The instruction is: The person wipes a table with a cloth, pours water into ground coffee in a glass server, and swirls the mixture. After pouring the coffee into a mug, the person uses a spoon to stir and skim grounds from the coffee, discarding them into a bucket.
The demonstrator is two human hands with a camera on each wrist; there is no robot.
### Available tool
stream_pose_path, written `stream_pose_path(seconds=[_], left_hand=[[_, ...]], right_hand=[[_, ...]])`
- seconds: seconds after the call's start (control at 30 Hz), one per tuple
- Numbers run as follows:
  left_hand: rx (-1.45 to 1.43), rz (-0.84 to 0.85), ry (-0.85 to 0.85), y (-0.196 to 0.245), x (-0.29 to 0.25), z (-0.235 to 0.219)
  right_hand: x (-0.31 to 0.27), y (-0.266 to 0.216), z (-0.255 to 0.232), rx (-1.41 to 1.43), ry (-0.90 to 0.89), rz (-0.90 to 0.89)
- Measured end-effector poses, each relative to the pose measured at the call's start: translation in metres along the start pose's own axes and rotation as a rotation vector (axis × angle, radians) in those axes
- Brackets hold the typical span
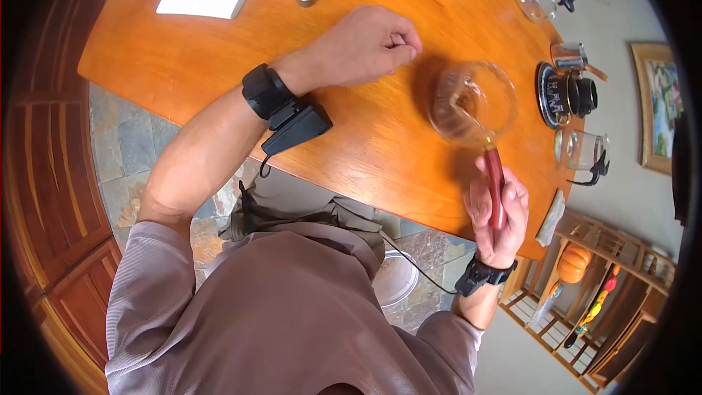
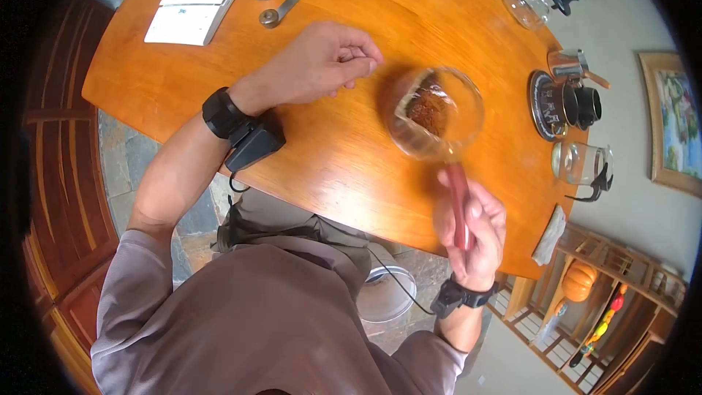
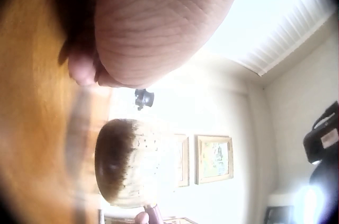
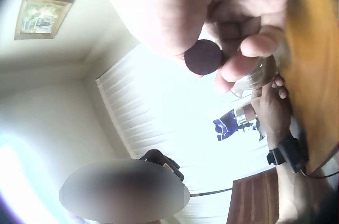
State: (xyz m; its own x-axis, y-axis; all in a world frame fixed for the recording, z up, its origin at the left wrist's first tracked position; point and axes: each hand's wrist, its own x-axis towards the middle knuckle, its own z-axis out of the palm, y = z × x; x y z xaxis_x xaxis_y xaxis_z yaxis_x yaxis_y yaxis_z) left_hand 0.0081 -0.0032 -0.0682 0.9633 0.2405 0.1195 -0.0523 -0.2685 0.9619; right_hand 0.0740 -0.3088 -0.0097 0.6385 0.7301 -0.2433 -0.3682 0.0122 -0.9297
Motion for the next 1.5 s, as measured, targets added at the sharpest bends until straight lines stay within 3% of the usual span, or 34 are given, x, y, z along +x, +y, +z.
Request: stream_pose_path(seconds=[0.23,0.3,0.47,0.57,0.63,0.73,0.8,0.87,0.9,0.93,1.0,1.03,1.1,1.17,1.23,1.3,1.43,1.5], left_hand=[[0.061,0.027,0.004,-0.001,0.001,0.0],[0.038,0.009,-0.006,0.001,0.0,0.0],[0.053,0.023,-0.008,0.0,-0.001,0.001],[-0.01,-0.025,-0.019,0.004,0.0,-0.002],[-0.123,-0.074,-0.012,0.012,-0.004,-0.003],[-0.156,-0.058,0.053,0.04,-0.022,-0.004],[-0.343,-0.088,-0.072,0.087,-0.051,0.0],[-0.666,0.089,-0.208,0.118,-0.078,0.013],[-0.815,0.043,-0.342,0.136,-0.088,0.017],[-0.747,0.363,-0.443,0.136,-0.089,0.026],[-1.067,0.637,-0.045,0.168,-0.115,0.065],[-1.054,0.647,-0.042,0.173,-0.116,0.068],[-1.127,0.653,-0.063,0.183,-0.117,0.074],[-1.212,0.653,-0.083,0.192,-0.118,0.078],[-1.3,0.649,-0.104,0.199,-0.119,0.082],[-1.375,0.651,-0.136,0.205,-0.119,0.085],[-1.529,0.658,-0.261,0.212,-0.117,0.087],[-1.6,0.644,-0.344,0.214,-0.115,0.087]], right_hand=[[-0.003,-0.001,0.006,0.05,-0.003,0.002],[0.001,0.001,0.008,0.102,0.085,-0.034],[-0.005,0.007,0.002,0.085,-0.047,-0.011],[0.004,0.012,0.01,0.154,0.029,0.019],[0.009,0.015,0.01,0.165,-0.027,0.017],[0.013,0.019,0.012,0.169,0.023,0.028],[0.014,0.019,0.015,0.173,0.04,0.035],[0.015,0.026,0.02,0.149,0.147,0.002],[0.015,0.031,0.025,0.125,0.235,-0.046],[0.019,0.022,0.011,0.15,0.028,0.072],[0.022,0.022,0.016,0.086,0.009,0.042],[0.02,0.021,0.019,0.043,0.05,0.051],[0.021,0.024,0.012,-0.019,-0.058,0.038],[0.019,0.021,0.025,-0.262,0.093,-0.023],[0.013,0.026,0.023,-0.313,0.138,-0.086],[0.015,0.036,0.014,-0.389,0.241,-0.311],[0.013,0.053,-0.007,-0.25,0.308,-0.354],[0.015,0.064,-0.011,-0.452,0.307,-0.457]])
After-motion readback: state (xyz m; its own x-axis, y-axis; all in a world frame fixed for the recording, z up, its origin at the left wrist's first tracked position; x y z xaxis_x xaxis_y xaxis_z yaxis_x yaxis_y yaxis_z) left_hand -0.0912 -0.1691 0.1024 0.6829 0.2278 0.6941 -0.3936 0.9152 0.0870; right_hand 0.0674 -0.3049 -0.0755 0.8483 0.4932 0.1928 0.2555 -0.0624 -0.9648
